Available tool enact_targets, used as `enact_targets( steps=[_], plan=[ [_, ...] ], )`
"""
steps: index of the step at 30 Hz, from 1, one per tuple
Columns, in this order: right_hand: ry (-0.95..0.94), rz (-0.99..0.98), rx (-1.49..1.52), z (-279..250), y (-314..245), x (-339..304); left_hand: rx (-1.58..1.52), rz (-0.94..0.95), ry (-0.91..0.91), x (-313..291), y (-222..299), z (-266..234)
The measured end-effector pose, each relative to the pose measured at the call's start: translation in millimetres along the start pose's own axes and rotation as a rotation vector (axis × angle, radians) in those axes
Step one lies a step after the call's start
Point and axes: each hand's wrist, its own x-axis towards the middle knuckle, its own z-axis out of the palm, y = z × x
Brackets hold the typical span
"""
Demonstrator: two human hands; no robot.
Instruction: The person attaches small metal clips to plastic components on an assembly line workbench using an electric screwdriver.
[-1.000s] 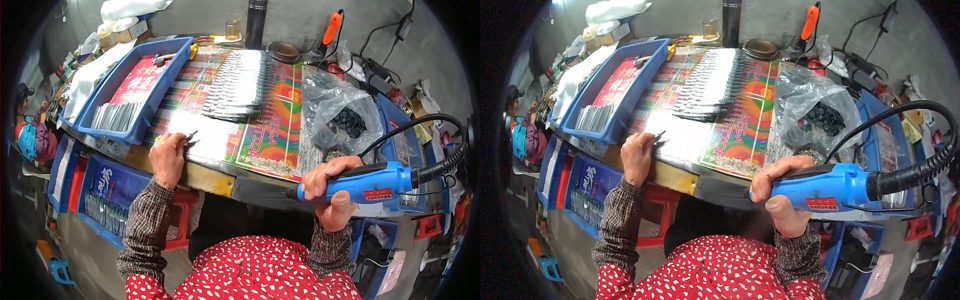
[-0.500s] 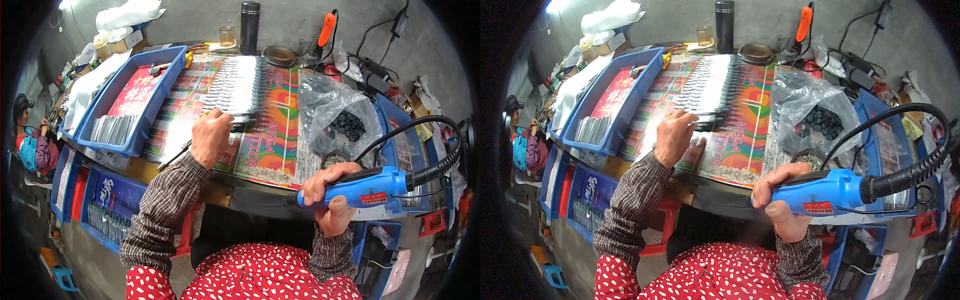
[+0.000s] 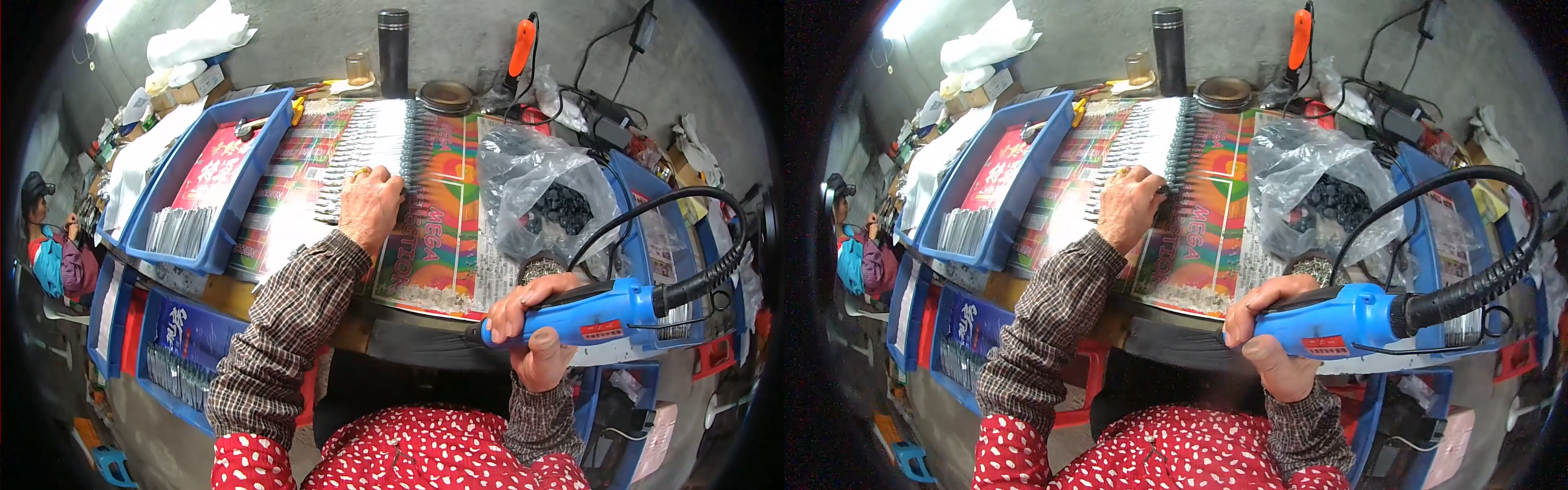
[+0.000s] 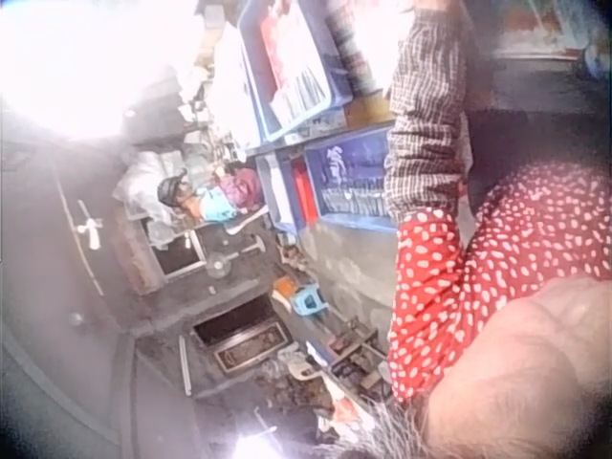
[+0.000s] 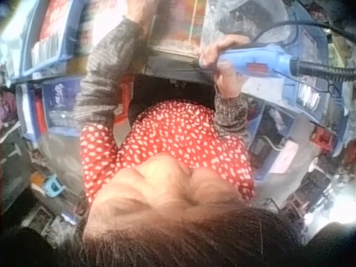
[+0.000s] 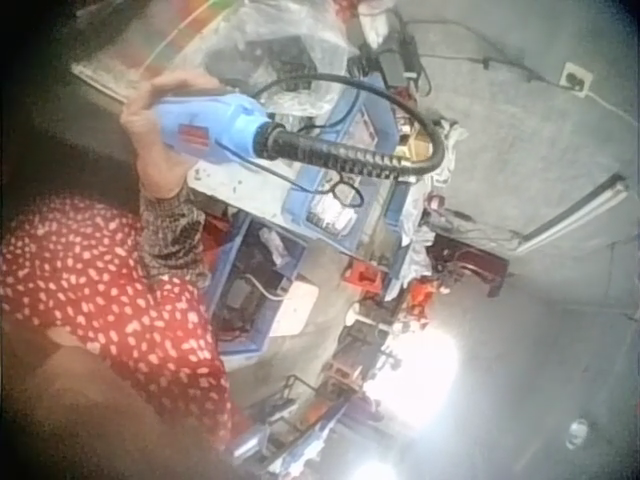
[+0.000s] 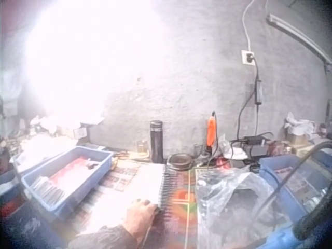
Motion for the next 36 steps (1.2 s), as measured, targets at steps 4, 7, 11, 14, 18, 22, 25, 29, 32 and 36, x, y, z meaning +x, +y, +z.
enact_targets(
  steps=[4, 7, 11, 14, 18, 22, 25, 29, 32, 36],
  plan=[
    [0.047, -0.01, -0.131, 1.9, -0.5, 1.9, -0.01, -0.002, -0.024, 1.9, 3.3, 1.1],
    [0.051, -0.003, -0.121, 2.1, -1.8, 0.7, -0.001, 0.024, -0.016, 1.9, 2.2, 1.5],
    [0.022, 0.0, -0.047, -1.7, -2.0, -0.8, 0.046, 0.076, -0.019, 4.0, -1.1, 2.2],
    [0.007, -0.007, 0.012, -4.0, -2.1, -1.2, 0.077, 0.142, 0.01, 6.0, -5.0, 7.4],
    [0.01, -0.056, -0.033, -3.9, -2.1, 2.5, 0.158, 0.171, 0.038, 3.9, -10.5, 8.1],
    [0.044, -0.058, -0.035, -1.9, -3.6, 3.1, 0.146, 0.205, 0.173, -0.6, -21.7, 13.2],
    [0.045, -0.092, -0.042, -6.2, -2.1, 4.6, -0.161, 0.158, 0.298, -1.7, -14.1, -4.9],
    [0.05, -0.124, -0.072, -10.5, 1.7, 8.0, -0.24, 0.096, 0.311, -8.6, 0.7, -24.2],
    [0.08, -0.153, -0.111, -10.7, 4.7, 10.3, -0.455, 0.0, 0.319, -18.9, 16.9, -36.8],
    [0.079, -0.172, -0.107, -13.0, 9.6, 13.8, -0.47, -0.145, 0.162, -37.9, 32.1, -50.9]
  ],
)
